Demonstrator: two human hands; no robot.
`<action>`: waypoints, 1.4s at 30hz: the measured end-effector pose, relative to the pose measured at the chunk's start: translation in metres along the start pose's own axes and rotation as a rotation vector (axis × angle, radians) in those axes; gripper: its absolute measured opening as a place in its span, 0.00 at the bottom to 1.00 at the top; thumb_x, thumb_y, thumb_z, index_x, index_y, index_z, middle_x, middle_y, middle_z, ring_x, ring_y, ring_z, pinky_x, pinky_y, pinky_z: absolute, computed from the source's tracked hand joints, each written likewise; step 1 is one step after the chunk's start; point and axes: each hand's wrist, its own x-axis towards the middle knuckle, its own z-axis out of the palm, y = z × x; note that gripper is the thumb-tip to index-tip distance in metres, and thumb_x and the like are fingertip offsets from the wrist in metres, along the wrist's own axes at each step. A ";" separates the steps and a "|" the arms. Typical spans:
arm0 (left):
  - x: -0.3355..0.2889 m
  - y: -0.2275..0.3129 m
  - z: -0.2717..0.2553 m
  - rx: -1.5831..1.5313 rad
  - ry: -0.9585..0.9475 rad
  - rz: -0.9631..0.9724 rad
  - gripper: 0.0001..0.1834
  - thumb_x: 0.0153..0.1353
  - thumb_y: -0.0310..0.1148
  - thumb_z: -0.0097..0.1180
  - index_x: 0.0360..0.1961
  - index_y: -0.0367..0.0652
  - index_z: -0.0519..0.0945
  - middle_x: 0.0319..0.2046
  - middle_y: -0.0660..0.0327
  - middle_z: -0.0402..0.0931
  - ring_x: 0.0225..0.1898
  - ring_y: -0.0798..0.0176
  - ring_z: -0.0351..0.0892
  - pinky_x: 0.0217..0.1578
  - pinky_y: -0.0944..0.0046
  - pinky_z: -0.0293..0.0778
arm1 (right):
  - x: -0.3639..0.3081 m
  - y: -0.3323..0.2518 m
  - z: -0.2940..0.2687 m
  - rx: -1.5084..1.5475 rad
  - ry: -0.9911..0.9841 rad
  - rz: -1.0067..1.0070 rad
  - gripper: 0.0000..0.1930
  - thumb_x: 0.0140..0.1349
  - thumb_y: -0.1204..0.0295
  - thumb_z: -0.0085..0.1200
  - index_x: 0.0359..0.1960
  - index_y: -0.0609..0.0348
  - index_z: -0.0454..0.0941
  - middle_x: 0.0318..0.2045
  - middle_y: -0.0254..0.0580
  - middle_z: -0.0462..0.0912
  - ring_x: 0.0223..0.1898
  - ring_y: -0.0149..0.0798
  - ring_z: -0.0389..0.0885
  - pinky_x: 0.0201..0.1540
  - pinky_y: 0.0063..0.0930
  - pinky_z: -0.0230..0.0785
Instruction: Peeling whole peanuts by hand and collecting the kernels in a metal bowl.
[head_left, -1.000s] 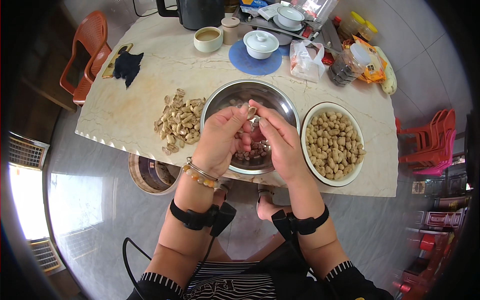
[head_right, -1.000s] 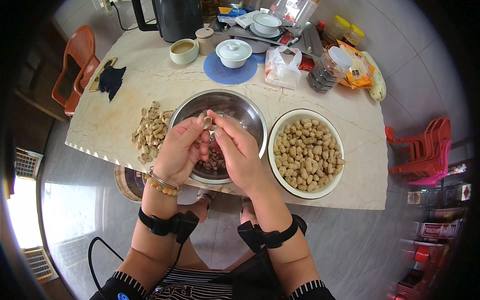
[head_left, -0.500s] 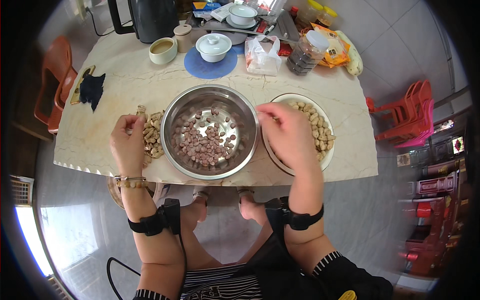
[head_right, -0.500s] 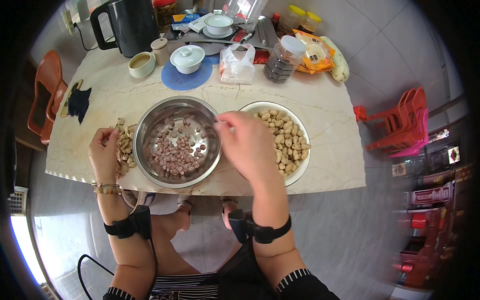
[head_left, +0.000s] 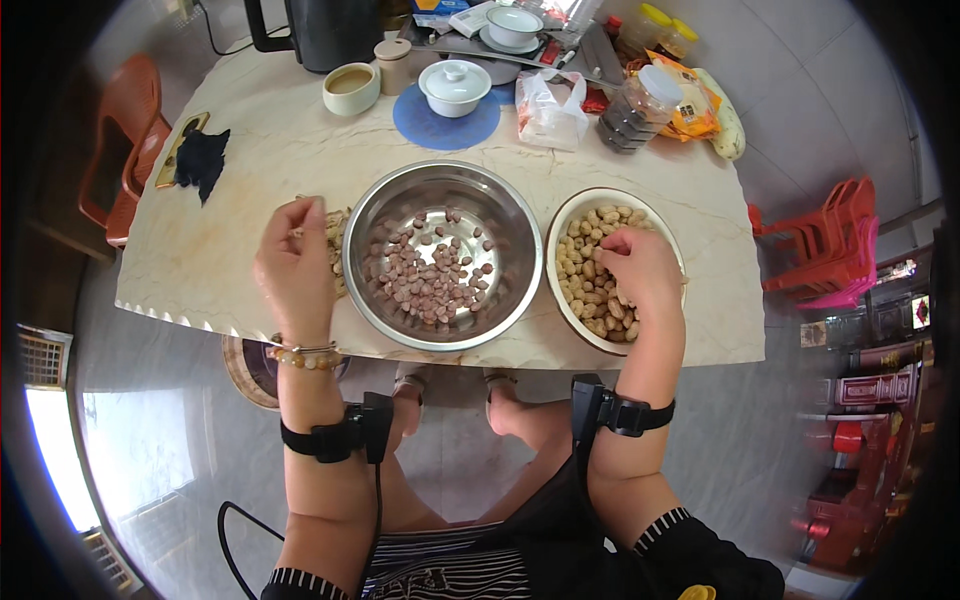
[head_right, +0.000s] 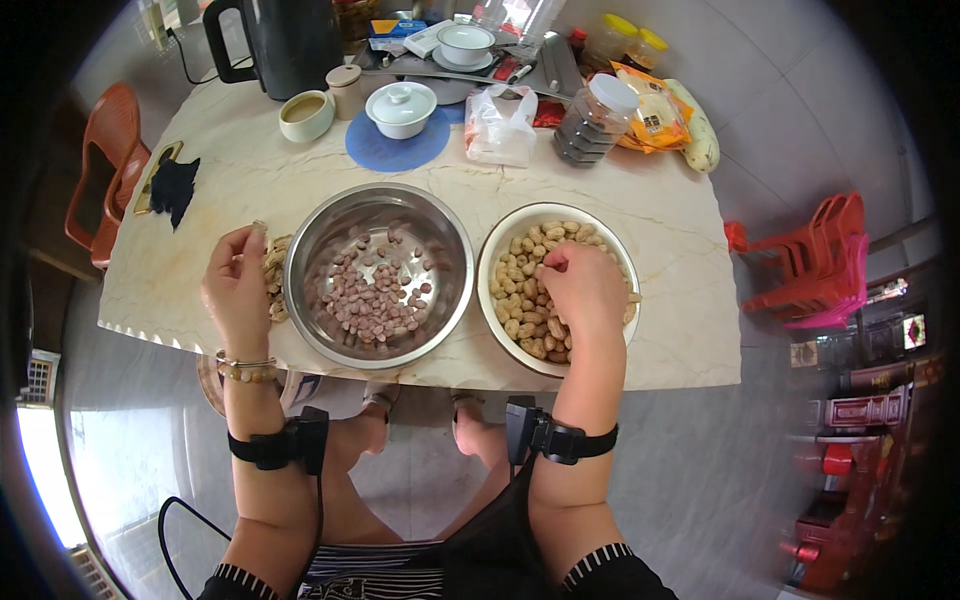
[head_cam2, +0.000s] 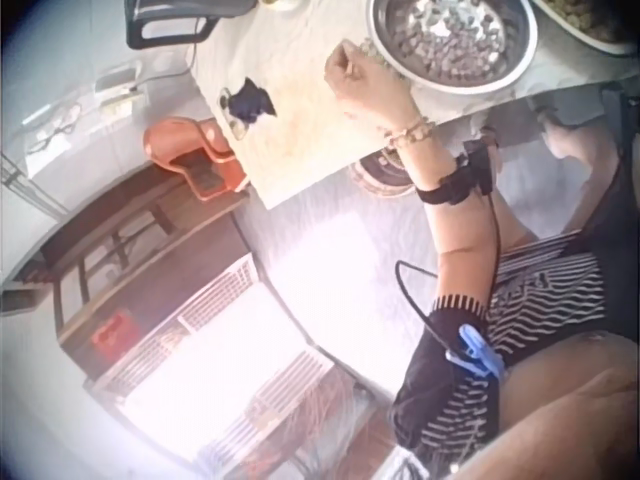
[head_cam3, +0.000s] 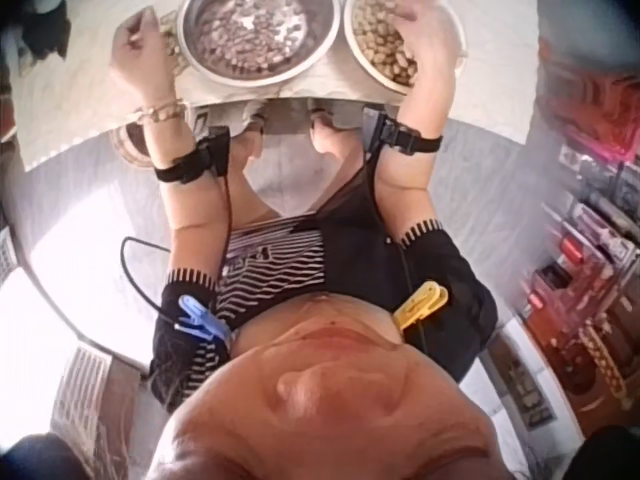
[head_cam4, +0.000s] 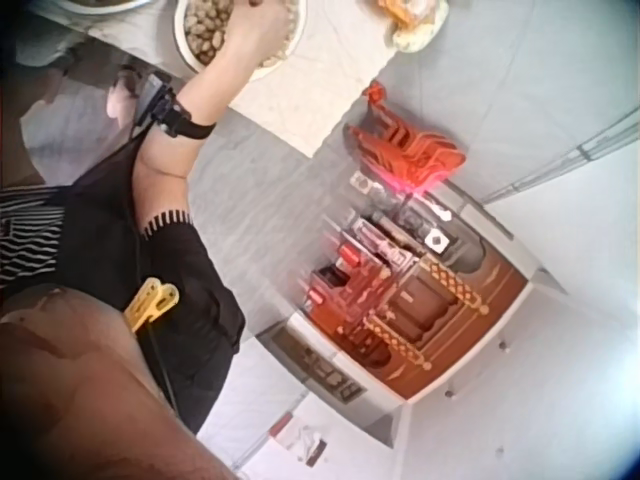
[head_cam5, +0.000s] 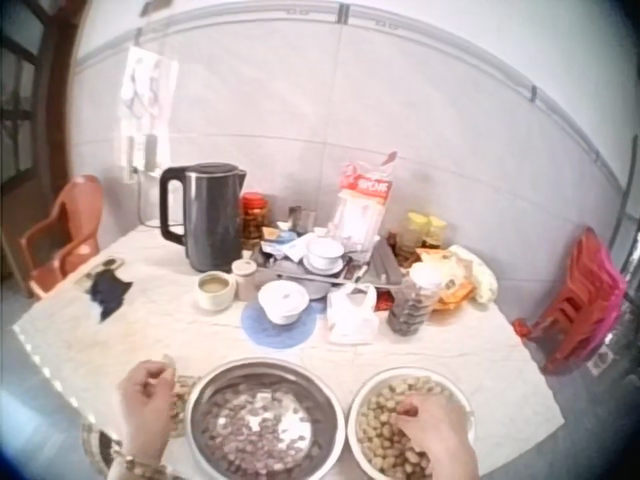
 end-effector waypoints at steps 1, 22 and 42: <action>-0.003 -0.001 0.005 -0.163 -0.060 0.013 0.09 0.59 0.33 0.57 0.34 0.38 0.81 0.24 0.65 0.78 0.21 0.77 0.70 0.23 0.75 0.65 | 0.000 -0.003 0.000 -0.023 -0.007 0.004 0.11 0.50 0.64 0.60 0.32 0.54 0.83 0.29 0.41 0.83 0.35 0.40 0.81 0.39 0.35 0.72; -0.043 0.038 0.013 -1.102 -0.867 -0.603 0.17 0.65 0.35 0.50 0.53 0.39 0.70 0.31 0.62 0.77 0.25 0.73 0.77 0.25 0.75 0.75 | -0.068 -0.101 0.031 0.760 0.146 -0.867 0.12 0.51 0.80 0.59 0.39 0.57 0.80 0.34 0.39 0.78 0.28 0.33 0.78 0.30 0.22 0.70; -0.046 0.040 0.018 -0.984 -0.986 -0.419 0.23 0.58 0.34 0.60 0.54 0.38 0.74 0.31 0.67 0.79 0.26 0.77 0.73 0.27 0.78 0.71 | -0.062 -0.098 0.044 0.826 -0.008 -0.779 0.05 0.60 0.74 0.50 0.34 0.62 0.77 0.32 0.43 0.73 0.37 0.45 0.71 0.42 0.31 0.64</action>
